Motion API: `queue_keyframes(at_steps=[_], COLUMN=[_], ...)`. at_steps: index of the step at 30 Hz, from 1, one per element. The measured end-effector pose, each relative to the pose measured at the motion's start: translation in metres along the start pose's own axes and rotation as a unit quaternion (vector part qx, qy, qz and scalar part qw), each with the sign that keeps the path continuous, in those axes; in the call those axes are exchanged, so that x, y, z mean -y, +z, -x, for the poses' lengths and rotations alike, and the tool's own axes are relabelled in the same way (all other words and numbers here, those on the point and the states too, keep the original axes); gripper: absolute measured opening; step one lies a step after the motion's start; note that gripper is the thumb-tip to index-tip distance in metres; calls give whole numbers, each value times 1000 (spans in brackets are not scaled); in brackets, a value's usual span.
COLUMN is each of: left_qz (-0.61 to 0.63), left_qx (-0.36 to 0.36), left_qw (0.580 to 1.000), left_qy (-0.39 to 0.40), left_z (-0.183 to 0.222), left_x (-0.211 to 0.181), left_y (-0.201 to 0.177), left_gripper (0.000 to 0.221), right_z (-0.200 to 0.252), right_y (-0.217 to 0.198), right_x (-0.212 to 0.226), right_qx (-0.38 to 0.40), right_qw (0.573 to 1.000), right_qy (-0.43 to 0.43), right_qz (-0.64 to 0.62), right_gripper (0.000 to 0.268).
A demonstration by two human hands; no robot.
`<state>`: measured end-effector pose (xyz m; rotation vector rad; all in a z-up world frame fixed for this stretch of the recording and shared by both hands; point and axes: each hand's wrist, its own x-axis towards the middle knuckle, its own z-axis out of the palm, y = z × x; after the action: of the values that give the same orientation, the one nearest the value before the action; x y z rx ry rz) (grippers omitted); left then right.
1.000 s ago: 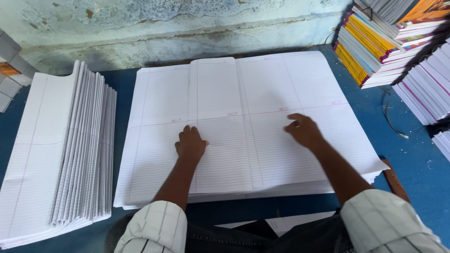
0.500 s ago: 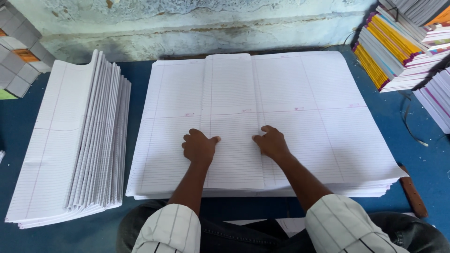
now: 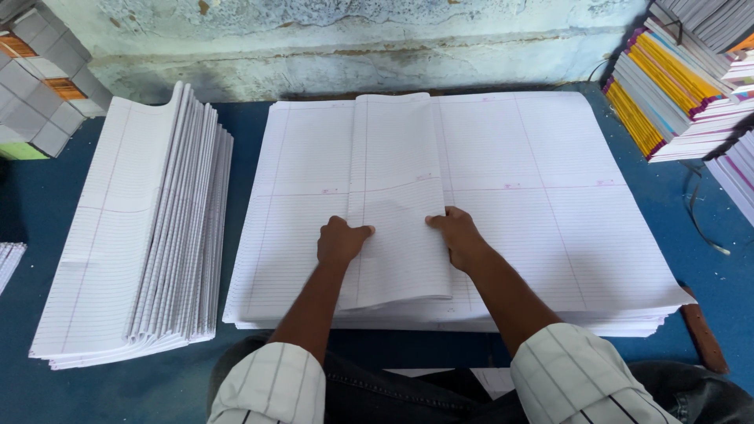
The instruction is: The person folds large sheets of lined paper in half and presses the crease with a small wooden block. They repeat this process for multiple sheets, stacking the folded sheets to the left.
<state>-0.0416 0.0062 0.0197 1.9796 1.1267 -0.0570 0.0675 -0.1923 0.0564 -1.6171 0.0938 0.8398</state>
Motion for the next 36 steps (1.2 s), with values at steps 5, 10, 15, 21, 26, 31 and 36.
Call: queue_keyframes(at_steps=[5,10,15,21,26,31,36], left_qz=[124,220,268,55,18,60,65], left_qx=[37,118,152,3,-73,-77,-113], left_qw=[992,966,951,994,984,987,983], left_qy=[13,-68,-12,94,160,127,126], left_z=[8,19,13,-7,-16,-1,13], left_x=[1,-12,-8,4,14,21,35], left_y=[-16,-37,-43,-40,-78,-148,-220], left_gripper=[76,71,64,58,67,56,44], right_z=[-6,-6,8,21,28,35,50], right_y=[-3,-6,11,50,85,133,194], right_x=[6,8,12,12,24,46,63], right_qx=[20,34,12,10,18,76,119], right_qw=[999,997,1000,979,970,967,966], right_qy=[6,-4,-12,-90,-112,-176,-194], right_qz=[-45,-69,15,183,217,169,124], right_gripper=[53,54,59,59,57,58,63])
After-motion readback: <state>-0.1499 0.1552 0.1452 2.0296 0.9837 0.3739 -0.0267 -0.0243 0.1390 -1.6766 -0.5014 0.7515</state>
